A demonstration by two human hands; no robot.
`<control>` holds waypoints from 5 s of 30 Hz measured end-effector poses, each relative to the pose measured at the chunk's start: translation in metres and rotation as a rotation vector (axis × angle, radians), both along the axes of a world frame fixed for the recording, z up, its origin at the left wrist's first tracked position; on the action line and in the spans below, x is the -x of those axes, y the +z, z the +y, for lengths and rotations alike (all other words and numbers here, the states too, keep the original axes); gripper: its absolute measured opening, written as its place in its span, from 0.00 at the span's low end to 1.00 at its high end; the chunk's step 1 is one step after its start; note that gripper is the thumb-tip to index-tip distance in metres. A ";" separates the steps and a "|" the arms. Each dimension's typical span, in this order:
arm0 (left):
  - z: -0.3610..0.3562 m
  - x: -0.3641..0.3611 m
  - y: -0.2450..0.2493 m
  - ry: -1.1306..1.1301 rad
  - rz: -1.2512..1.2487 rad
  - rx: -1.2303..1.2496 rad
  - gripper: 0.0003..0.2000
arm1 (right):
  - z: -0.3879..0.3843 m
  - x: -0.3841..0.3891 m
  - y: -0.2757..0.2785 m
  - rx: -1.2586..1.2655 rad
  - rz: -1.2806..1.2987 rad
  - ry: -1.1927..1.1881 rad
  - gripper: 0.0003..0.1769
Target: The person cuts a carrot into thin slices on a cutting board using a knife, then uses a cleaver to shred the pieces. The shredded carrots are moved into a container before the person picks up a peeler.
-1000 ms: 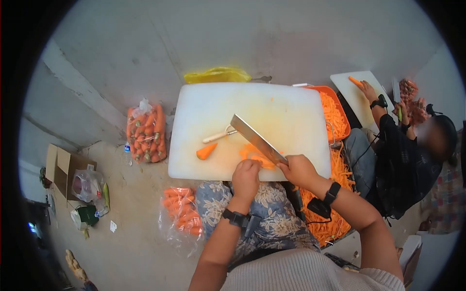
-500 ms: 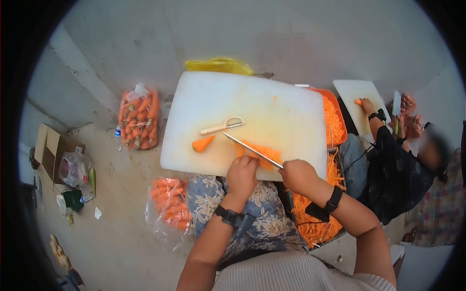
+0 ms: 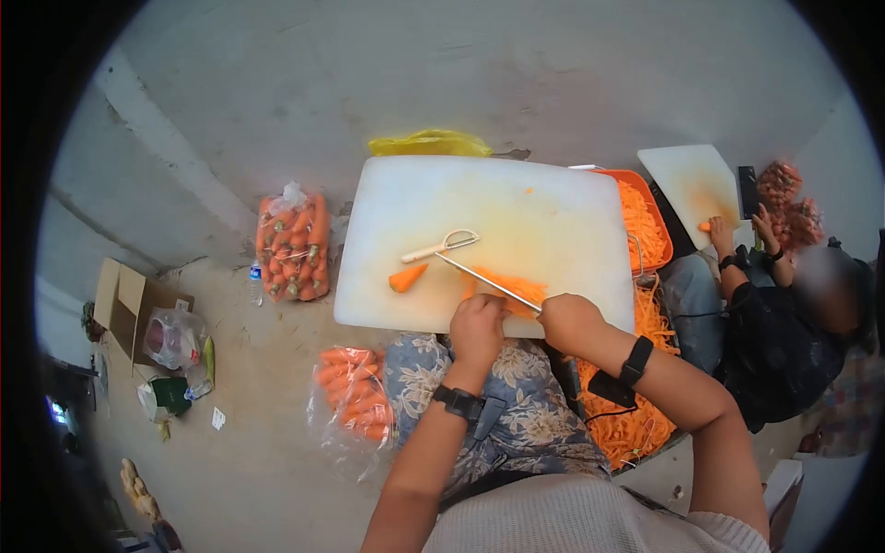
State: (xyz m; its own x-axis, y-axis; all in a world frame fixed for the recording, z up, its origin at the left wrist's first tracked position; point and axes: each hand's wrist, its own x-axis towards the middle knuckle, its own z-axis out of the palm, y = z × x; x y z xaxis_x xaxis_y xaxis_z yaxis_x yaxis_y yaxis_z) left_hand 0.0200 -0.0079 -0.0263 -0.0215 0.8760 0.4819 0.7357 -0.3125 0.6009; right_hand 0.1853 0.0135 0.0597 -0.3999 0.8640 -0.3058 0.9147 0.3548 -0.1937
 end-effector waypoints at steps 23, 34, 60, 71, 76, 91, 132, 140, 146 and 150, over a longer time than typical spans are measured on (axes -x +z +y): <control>0.004 0.005 -0.010 -0.043 -0.056 -0.066 0.06 | -0.009 -0.013 -0.003 -0.059 0.322 -0.229 0.18; 0.004 0.003 -0.002 -0.032 -0.031 -0.032 0.03 | -0.003 -0.012 0.022 0.158 -0.027 -0.100 0.15; 0.003 0.003 -0.005 -0.013 0.010 -0.050 0.03 | -0.023 -0.010 0.009 0.021 0.090 -0.094 0.07; 0.004 0.008 -0.006 -0.017 0.022 -0.065 0.03 | -0.003 -0.011 -0.012 0.013 0.330 -0.257 0.13; 0.003 0.006 -0.007 -0.005 -0.025 -0.059 0.03 | -0.023 -0.012 0.007 0.014 0.273 -0.276 0.15; 0.002 0.004 0.000 0.001 0.084 -0.032 0.04 | -0.016 -0.012 0.010 0.200 0.119 -0.305 0.15; -0.007 0.055 0.009 0.421 -0.422 -0.071 0.15 | -0.030 -0.016 -0.017 0.221 0.448 -0.118 0.25; -0.012 0.042 0.015 0.402 0.003 -0.092 0.19 | -0.015 -0.036 -0.004 0.311 0.508 -0.337 0.22; -0.015 0.039 0.016 0.347 -0.025 -0.055 0.17 | 0.013 -0.092 -0.014 0.389 0.602 -0.605 0.21; -0.016 0.040 0.015 0.308 0.040 0.018 0.11 | 0.031 -0.132 -0.018 0.257 0.625 -0.737 0.21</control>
State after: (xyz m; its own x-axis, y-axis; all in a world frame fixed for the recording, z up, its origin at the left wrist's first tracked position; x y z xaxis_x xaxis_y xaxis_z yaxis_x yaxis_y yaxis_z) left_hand -0.0200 -0.0240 -0.0112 -0.2688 0.8394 0.4724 0.8172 -0.0609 0.5732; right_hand 0.3168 0.0449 0.0416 0.0562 0.8983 -0.4357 0.5976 -0.3799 -0.7061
